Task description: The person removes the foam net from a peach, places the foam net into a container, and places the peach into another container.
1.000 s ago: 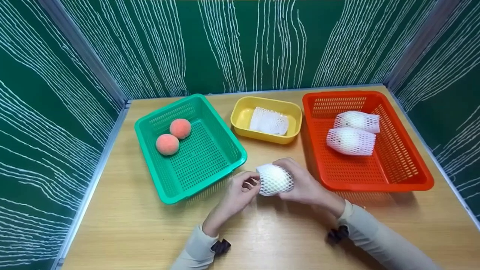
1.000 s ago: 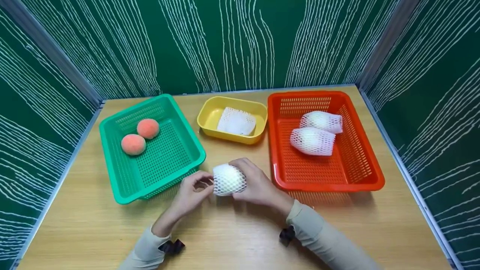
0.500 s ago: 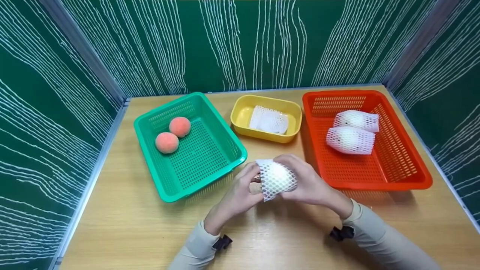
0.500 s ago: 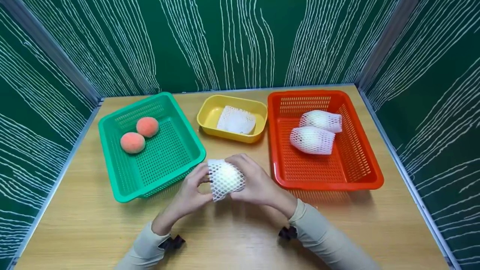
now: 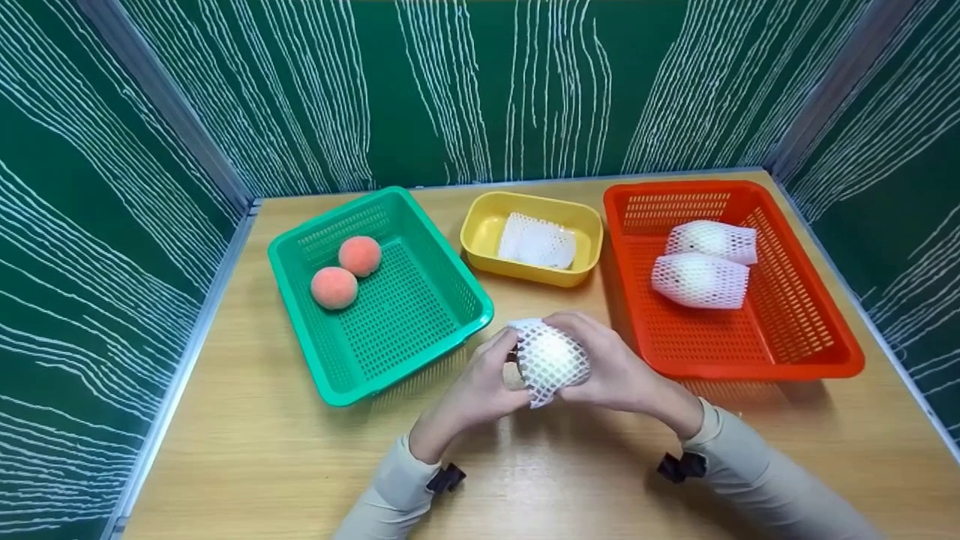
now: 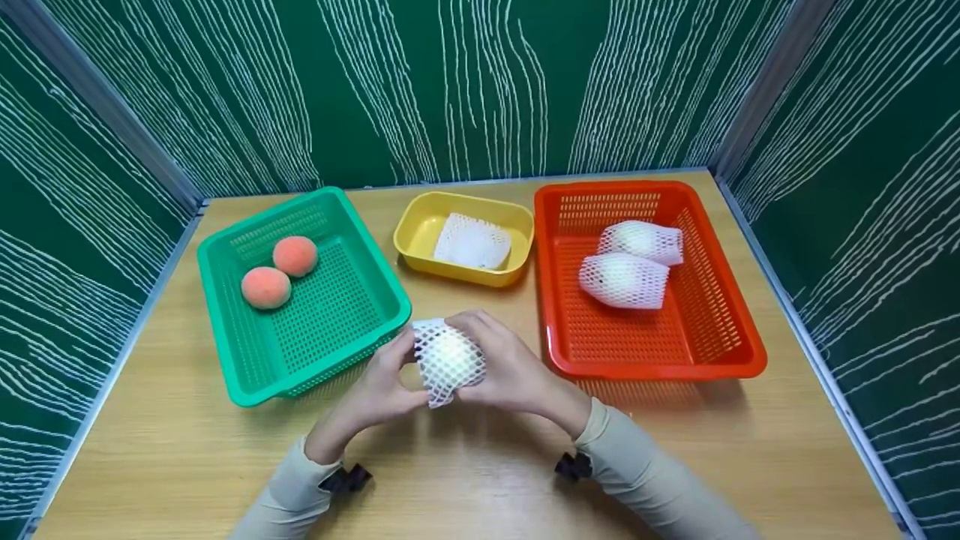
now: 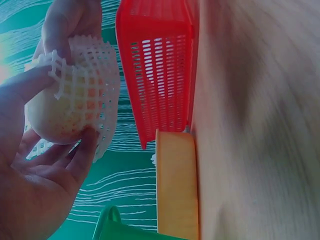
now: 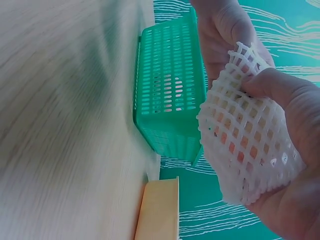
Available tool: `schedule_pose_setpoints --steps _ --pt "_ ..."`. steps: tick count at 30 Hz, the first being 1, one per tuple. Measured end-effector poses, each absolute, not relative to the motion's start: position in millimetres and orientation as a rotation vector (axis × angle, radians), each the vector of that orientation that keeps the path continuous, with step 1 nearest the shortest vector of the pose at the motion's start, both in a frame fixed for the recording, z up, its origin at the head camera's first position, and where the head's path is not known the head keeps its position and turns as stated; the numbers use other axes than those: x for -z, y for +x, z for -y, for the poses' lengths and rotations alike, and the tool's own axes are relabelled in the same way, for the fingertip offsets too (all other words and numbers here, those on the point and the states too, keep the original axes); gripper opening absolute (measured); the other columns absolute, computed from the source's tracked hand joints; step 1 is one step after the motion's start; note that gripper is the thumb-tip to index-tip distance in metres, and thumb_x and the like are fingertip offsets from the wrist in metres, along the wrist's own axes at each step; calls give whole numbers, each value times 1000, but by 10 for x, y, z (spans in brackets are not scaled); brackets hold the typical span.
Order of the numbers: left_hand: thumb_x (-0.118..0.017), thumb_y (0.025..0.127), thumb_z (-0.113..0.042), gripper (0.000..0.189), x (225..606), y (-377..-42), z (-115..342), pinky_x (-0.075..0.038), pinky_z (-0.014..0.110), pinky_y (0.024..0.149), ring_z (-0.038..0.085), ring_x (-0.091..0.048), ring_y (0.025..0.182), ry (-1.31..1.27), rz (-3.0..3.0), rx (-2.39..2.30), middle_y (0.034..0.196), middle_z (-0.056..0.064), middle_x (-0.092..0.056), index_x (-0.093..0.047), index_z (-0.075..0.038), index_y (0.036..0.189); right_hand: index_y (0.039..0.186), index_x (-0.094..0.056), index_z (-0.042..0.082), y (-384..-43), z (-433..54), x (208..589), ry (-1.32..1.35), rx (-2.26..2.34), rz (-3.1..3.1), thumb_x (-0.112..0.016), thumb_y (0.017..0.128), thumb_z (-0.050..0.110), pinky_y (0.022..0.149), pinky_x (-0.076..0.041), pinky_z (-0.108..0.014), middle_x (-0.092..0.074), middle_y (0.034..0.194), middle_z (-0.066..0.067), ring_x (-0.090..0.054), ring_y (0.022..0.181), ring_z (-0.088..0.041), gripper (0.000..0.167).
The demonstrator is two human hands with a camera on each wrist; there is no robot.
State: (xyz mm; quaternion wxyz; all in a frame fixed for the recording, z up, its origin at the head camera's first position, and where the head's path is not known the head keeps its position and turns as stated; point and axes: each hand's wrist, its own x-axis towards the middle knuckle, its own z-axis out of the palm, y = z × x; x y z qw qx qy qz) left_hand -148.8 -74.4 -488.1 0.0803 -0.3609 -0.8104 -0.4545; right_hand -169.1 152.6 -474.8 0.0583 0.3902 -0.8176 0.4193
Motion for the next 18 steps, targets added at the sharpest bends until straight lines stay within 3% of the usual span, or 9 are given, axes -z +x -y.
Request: schedule_pose_setpoints --steps 11,18 --pt "-88 66 -16 74 4891 -1538 723 -44 23 95 13 -52 111 -1092 2534 1327 122 4 -53 -52 -6 130 141 -40 5 -1665 -1571 4785 1213 -1231 2519 -89 60 13 101 -42 -43 -49 137 -7 -50 122 -21 94" --pt "-87 65 -17 77 4919 -1538 725 -43 23 96 14 -53 111 -1035 2601 1329 124 5 -55 -50 -5 132 145 -37 10 -1692 -1574 4764 1247 -1195 2562 -89 63 16 105 -38 -42 -45 143 -5 -46 127 -22 97"
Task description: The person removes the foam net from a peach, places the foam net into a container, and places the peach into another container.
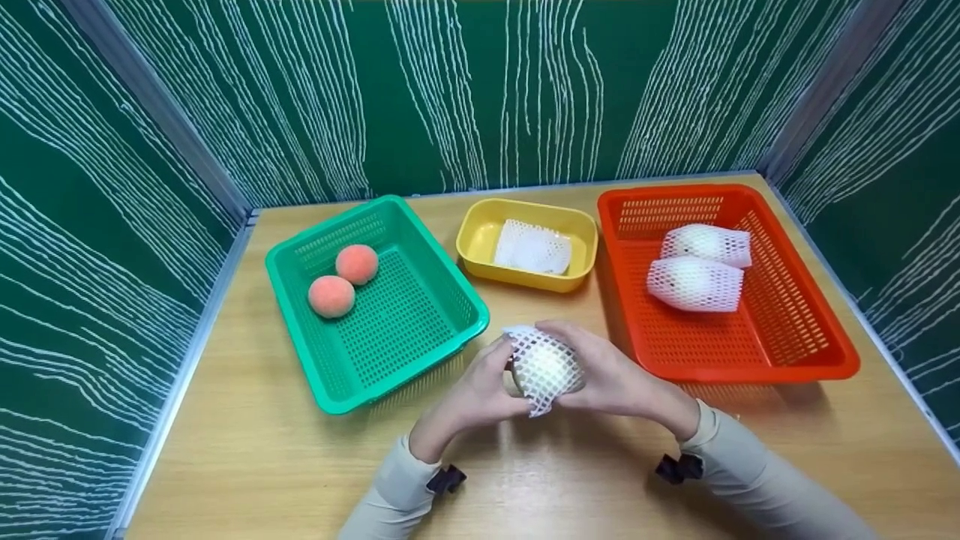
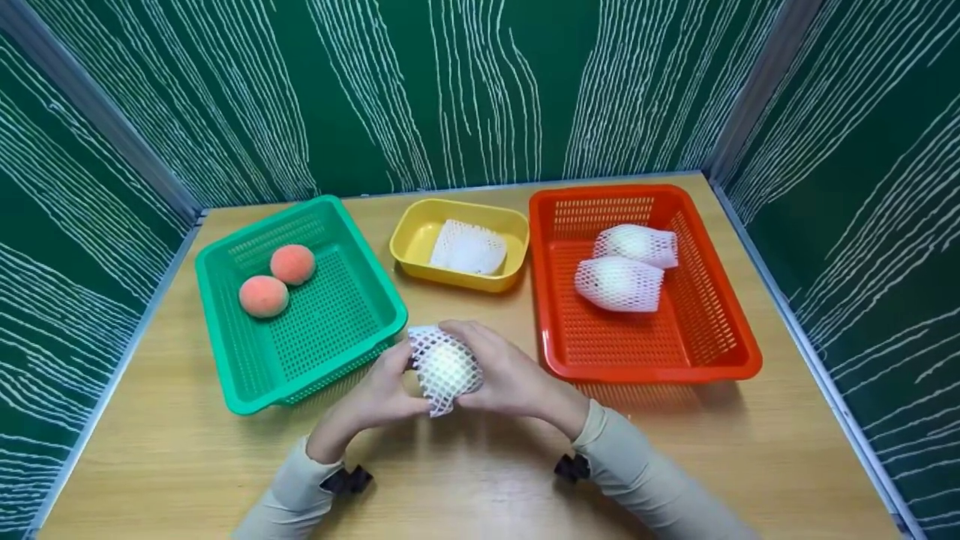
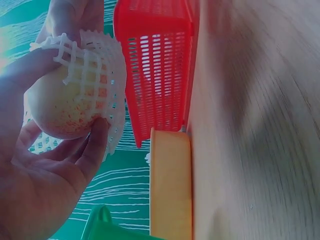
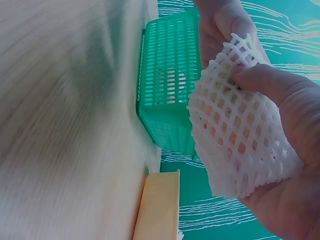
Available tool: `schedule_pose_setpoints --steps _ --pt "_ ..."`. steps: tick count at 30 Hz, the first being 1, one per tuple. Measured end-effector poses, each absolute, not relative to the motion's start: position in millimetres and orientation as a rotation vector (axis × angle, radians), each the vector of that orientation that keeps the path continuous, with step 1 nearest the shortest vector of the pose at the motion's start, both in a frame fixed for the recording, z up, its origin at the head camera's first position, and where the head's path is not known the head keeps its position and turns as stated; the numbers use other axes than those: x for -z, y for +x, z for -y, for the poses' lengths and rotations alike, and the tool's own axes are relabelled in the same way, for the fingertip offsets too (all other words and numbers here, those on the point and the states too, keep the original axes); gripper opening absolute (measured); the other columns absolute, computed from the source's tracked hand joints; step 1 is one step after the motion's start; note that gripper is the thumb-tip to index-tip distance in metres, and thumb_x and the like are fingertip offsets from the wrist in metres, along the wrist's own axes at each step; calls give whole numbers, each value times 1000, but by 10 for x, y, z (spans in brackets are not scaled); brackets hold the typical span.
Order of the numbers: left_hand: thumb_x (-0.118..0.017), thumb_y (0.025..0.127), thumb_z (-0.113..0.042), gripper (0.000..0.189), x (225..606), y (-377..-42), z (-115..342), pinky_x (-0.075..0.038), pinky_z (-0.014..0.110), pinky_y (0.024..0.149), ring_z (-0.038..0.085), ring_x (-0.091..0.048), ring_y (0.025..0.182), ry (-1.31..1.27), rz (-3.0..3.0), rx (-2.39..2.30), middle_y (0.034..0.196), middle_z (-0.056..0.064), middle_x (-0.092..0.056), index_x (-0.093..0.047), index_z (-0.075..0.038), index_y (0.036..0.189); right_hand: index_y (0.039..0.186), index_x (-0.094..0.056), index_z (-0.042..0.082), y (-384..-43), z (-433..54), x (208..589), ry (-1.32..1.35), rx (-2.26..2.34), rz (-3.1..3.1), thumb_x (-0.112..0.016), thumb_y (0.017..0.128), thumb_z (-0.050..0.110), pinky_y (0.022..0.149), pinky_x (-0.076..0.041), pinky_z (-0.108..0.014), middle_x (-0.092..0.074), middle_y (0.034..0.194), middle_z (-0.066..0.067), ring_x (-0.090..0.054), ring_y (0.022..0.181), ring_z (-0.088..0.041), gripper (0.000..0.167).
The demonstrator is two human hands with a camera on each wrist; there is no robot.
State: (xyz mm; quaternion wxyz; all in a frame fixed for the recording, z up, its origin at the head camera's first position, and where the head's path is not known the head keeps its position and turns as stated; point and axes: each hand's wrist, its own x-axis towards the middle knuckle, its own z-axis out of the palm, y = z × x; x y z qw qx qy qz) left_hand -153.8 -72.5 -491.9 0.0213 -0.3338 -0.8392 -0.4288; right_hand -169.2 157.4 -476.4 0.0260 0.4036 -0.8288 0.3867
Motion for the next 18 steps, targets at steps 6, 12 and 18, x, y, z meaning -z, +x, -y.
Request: schedule_pose_setpoints --steps 6,12,18 --pt "-86 64 -15 72 4921 -1529 758 -44 24 95 14 -53 109 -1058 2574 1350 120 5 -56 -53 -5 127 148 -33 11 -1643 -1658 4728 1216 -1228 2605 -92 64 31 106 -35 -45 -40 146 -3 -42 131 -22 104" --pt "-86 63 -12 72 4933 -1529 781 -43 26 97 14 -52 111 -1074 2544 1354 121 4 -55 -54 -6 127 132 -52 -1 -1520 -1761 4567 1065 -1431 2507 -89 69 15 93 -46 -31 -59 127 -9 -57 111 -22 75" --pt "-86 62 -9 72 4931 -1534 796 -43 28 98 14 -52 112 -1094 2514 1365 122 4 -55 -54 -7 127 102 -67 -4 -1470 -1752 4468 968 -1596 2376 -78 74 -9 62 -51 -21 -69 93 -10 -60 75 -14 30"
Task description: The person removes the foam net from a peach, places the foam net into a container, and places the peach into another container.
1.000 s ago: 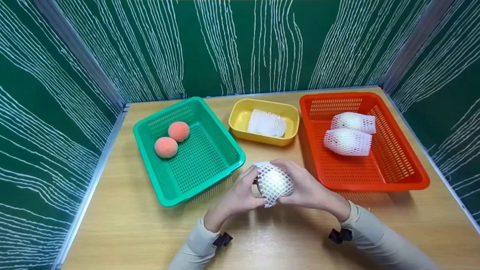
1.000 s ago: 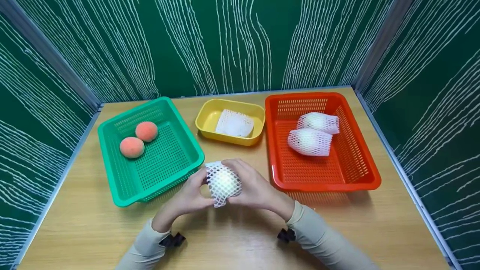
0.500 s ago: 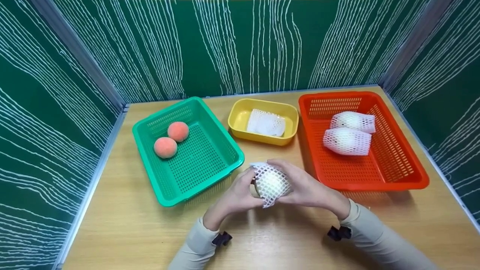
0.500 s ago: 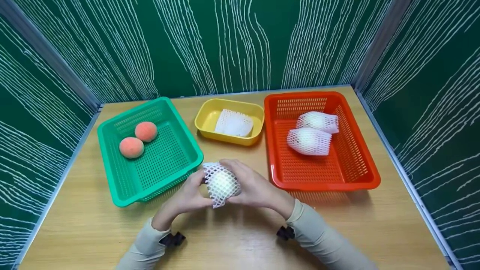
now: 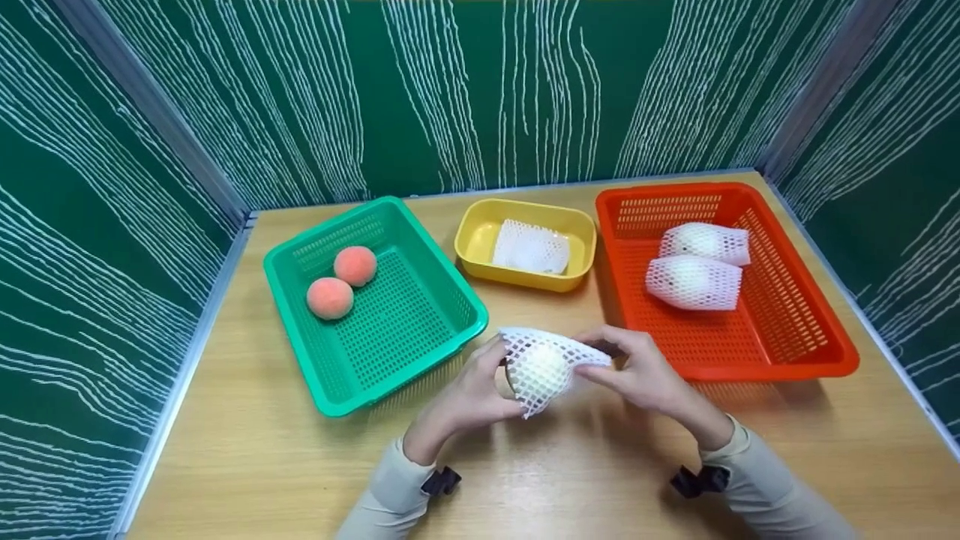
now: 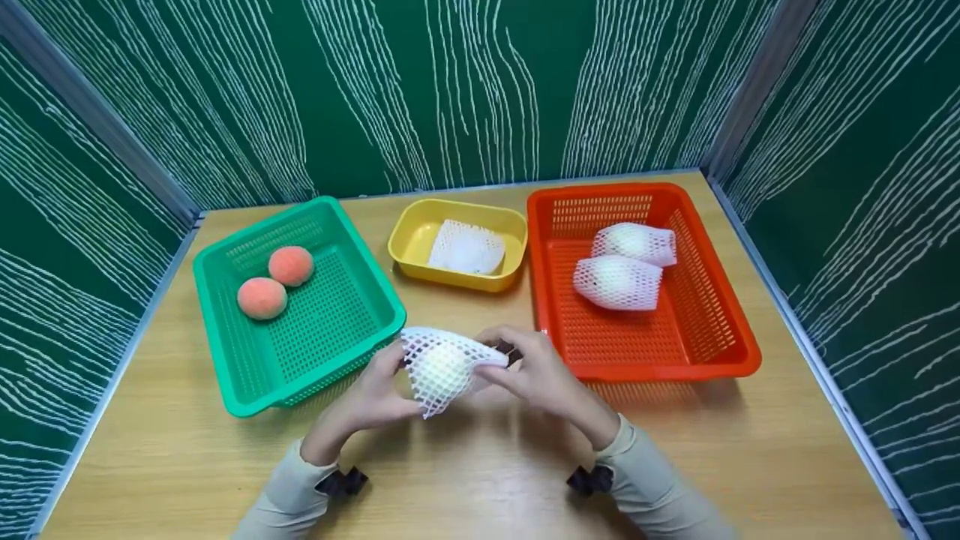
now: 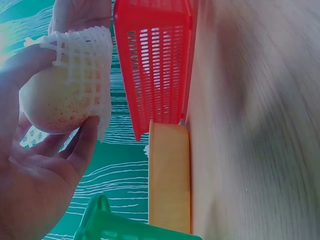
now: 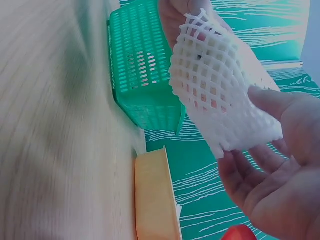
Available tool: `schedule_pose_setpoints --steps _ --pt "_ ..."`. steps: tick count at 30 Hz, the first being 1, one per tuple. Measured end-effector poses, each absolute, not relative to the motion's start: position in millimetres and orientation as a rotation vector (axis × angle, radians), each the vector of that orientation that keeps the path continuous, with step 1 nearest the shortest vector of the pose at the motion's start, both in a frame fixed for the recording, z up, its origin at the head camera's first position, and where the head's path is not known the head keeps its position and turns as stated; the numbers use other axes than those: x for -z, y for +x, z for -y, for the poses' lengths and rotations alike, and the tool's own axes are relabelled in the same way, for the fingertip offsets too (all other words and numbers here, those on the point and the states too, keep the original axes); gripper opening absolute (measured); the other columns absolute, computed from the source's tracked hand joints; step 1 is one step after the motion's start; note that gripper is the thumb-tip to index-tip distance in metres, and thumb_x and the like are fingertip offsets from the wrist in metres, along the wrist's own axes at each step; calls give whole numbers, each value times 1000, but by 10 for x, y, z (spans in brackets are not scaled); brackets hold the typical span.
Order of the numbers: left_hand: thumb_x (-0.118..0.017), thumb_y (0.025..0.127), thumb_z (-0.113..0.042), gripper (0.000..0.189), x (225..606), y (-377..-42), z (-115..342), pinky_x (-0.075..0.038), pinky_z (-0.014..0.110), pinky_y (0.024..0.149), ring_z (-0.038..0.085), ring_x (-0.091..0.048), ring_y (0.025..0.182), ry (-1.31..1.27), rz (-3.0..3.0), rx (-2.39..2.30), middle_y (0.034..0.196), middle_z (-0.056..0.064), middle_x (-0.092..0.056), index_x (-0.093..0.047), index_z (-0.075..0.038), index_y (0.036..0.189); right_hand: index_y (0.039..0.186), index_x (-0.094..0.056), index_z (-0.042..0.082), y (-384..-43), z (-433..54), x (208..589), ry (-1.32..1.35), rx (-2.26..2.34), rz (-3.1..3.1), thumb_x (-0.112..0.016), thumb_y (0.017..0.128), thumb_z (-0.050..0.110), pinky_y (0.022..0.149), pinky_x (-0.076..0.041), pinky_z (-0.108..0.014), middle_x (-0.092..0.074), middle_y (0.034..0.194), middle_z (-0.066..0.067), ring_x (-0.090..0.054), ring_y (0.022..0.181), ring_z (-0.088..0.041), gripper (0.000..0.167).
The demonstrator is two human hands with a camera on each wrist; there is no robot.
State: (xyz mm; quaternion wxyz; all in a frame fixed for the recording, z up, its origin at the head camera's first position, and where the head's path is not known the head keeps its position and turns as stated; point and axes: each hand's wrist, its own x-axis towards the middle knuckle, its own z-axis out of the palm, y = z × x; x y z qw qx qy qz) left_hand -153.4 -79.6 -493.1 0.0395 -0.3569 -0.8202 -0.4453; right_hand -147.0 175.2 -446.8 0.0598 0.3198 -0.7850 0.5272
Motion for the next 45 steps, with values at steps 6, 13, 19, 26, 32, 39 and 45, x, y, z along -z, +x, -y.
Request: schedule_pose_setpoints --steps 6,13,19,26,32,39,45 --pt "-86 61 -6 76 4942 -1539 803 -41 30 101 15 -51 116 -1101 2479 1381 126 4 -53 -52 -8 129 90 -69 -2 -1471 -1771 4481 926 -1661 2297 -75 74 -14 55 -49 -20 -67 80 -8 -56 67 -9 21" --pt "-87 66 -13 72 4970 -1543 817 -45 28 96 14 -51 113 -1117 2433 1414 124 1 -52 -50 -11 127 87 -69 -1 -1441 -1842 4480 872 -1699 2297 -75 73 -16 51 -47 -18 -66 77 -8 -53 64 -7 22" --pt "-87 68 -13 71 5004 -1538 844 -47 29 94 16 -50 117 -1118 2399 1452 129 3 -51 -51 -11 128 87 -69 4 -1474 -1945 4605 838 -1600 2326 -76 72 -14 47 -40 -18 -64 74 -4 -48 58 -7 24" --pt "-87 69 -11 77 5003 -1508 865 -47 30 94 16 -48 118 -1096 2425 1511 130 2 -49 -49 -14 136 89 -70 10 -1503 -2091 4749 806 -1619 2338 -78 74 -10 52 -45 -20 -64 76 -1 -54 64 -12 25" --pt "-88 67 -14 84 4989 -1473 883 -45 34 96 16 -47 117 -1032 2506 1488 130 0 -43 -49 -18 141 87 -67 11 -1455 -2163 4716 727 -1647 2374 -76 76 -9 54 -44 -21 -61 75 -1 -54 66 -14 24" --pt "-87 63 -17 76 4952 -1475 892 -44 38 97 17 -45 119 -994 2535 1393 131 0 -41 -52 -19 130 85 -63 9 -1449 -2213 4709 612 -1675 2422 -74 77 -10 52 -43 -22 -58 72 -2 -53 64 -15 24" --pt "-85 63 -13 76 4946 -1469 923 -43 38 98 16 -48 119 -1037 2520 1294 130 1 -48 -48 -16 129 83 -59 6 -1469 -2232 4723 543 -1687 2431 -73 77 -13 52 -42 -21 -57 71 -1 -53 64 -13 23"
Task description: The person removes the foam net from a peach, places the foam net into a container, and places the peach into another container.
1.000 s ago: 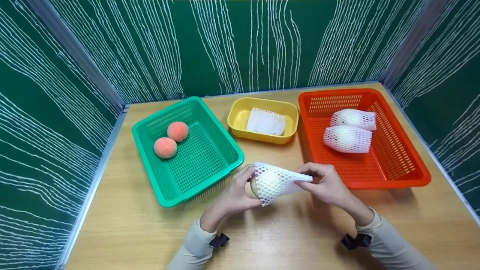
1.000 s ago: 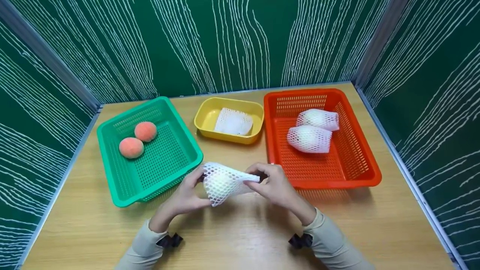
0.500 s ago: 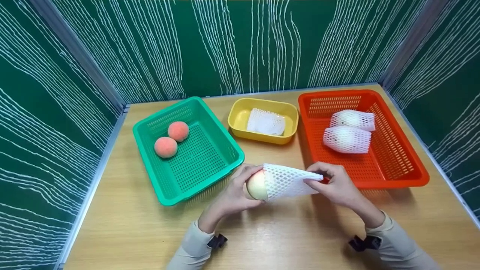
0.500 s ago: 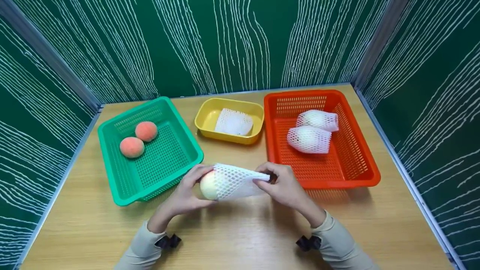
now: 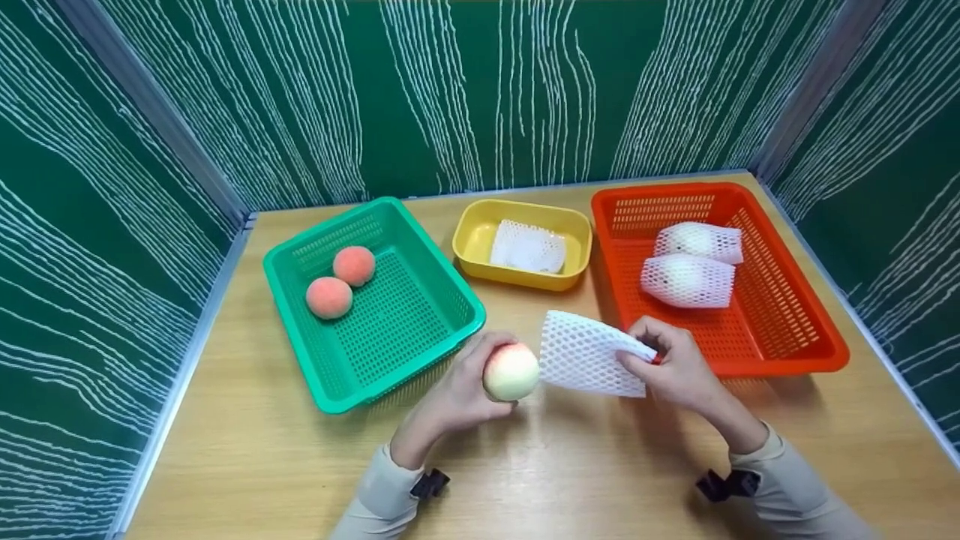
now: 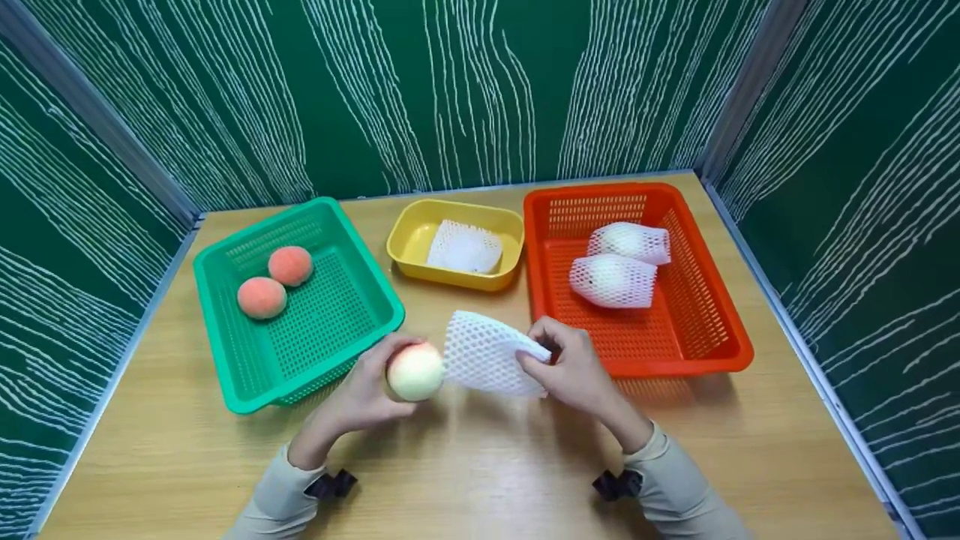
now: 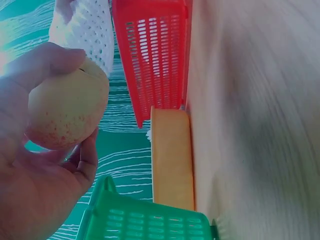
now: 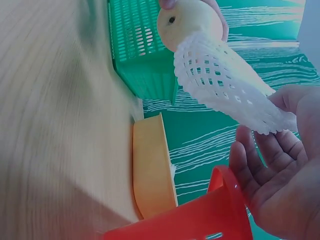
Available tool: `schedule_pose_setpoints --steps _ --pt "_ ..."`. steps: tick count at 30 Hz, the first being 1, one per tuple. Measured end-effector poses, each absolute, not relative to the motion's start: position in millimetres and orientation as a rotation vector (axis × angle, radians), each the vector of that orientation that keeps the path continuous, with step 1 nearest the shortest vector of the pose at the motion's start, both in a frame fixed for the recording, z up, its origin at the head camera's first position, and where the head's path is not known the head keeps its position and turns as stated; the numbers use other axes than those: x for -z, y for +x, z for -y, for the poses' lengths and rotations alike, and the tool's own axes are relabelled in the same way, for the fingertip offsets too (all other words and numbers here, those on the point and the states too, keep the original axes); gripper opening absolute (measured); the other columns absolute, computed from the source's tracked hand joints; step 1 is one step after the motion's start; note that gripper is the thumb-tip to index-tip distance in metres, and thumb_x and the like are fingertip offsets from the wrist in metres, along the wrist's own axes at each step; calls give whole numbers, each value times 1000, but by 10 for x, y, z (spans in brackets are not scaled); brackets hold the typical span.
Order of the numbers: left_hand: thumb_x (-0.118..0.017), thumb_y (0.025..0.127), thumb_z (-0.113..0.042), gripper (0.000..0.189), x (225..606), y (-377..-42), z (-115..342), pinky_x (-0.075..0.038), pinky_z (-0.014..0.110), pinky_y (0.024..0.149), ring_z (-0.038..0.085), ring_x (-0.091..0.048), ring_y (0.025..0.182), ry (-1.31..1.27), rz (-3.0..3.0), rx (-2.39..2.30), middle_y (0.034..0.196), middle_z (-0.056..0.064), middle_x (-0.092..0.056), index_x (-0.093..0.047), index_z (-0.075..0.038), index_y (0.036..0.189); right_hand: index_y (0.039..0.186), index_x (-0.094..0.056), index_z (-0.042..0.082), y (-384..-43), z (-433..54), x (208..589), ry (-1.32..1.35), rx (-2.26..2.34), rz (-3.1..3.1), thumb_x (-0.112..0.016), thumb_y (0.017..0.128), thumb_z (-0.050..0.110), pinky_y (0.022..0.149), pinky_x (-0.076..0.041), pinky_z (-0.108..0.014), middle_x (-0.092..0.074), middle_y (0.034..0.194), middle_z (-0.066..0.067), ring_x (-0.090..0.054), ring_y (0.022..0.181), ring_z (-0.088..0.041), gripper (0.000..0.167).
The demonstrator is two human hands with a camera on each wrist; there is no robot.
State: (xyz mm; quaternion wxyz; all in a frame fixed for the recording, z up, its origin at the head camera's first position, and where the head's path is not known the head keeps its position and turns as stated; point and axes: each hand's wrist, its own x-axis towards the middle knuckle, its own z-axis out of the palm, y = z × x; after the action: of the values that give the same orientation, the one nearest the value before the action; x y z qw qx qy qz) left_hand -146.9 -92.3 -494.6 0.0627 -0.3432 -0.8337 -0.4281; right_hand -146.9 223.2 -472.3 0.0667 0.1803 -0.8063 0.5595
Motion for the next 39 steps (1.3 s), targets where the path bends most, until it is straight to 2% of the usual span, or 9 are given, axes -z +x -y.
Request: schedule_pose_setpoints --steps 2,7,11,14,16,21,26,33,39 --pt "-85 63 -12 74 4953 -1464 936 -44 36 96 15 -50 113 -1059 2509 1275 123 -1 -51 -49 -15 127 81 -58 3 -1448 -2207 4679 548 -1698 2405 -71 77 -15 52 -42 -20 -56 70 -2 -52 63 -12 23" --pt "-85 65 -10 72 4966 -1466 942 -44 35 94 15 -50 111 -1122 2467 1223 120 -2 -51 -51 -18 127 79 -56 -1 -1383 -2105 4487 563 -1734 2340 -70 76 -17 53 -44 -20 -57 71 -4 -53 63 -11 21" --pt "-89 68 -21 72 4963 -1475 954 -42 36 95 15 -48 113 -1152 2460 1204 121 -1 -50 -50 -21 130 78 -55 -3 -1403 -2019 4405 522 -1710 2324 -70 76 -17 51 -44 -20 -57 71 -6 -53 62 -12 21" --pt "-87 72 -34 72 4947 -1489 961 -42 36 96 16 -47 114 -1163 2461 1195 123 0 -49 -50 -21 132 75 -53 -4 -1432 -1922 4349 456 -1632 2304 -70 74 -17 49 -43 -18 -56 68 -7 -52 60 -11 22" --pt "-85 73 -37 72 4938 -1495 957 -42 35 97 16 -47 116 -1159 2458 1189 125 1 -48 -50 -22 134 74 -53 -4 -1451 -1848 4330 408 -1559 2286 -71 73 -17 48 -44 -16 -56 67 -7 -51 59 -12 22" --pt "-83 77 -24 66 4935 -1488 950 -41 35 100 15 -45 120 -1135 2434 1172 130 2 -46 -52 -25 135 74 -55 -3 -1579 -1724 4511 322 -1411 2233 -75 72 -13 49 -45 -14 -58 67 -7 -53 60 -14 23" --pt "-80 73 -14 65 4916 -1484 940 -43 36 97 15 -46 118 -1090 2440 1215 131 1 -44 -53 -26 131 74 -57 2 -1767 -1634 4712 251 -1329 2172 -78 71 -7 50 -43 -13 -58 66 -3 -51 59 -11 23" --pt "-78 71 -18 63 4887 -1472 964 -49 35 85 18 -54 105 -1024 2452 1171 127 3 -46 -55 -25 129 73 -57 3 -1914 -1466 4691 224 -1230 2080 -76 68 -4 55 -42 -16 -59 67 -5 -54 60 -14 21" --pt "-80 75 -23 61 4909 -1420 995 -49 35 85 18 -53 105 -1030 2445 1125 128 4 -46 -53 -26 130 74 -56 0 -2013 -1312 4696 147 -1267 1998 -76 65 -7 57 -43 -18 -58 71 -8 -54 64 -16 23"
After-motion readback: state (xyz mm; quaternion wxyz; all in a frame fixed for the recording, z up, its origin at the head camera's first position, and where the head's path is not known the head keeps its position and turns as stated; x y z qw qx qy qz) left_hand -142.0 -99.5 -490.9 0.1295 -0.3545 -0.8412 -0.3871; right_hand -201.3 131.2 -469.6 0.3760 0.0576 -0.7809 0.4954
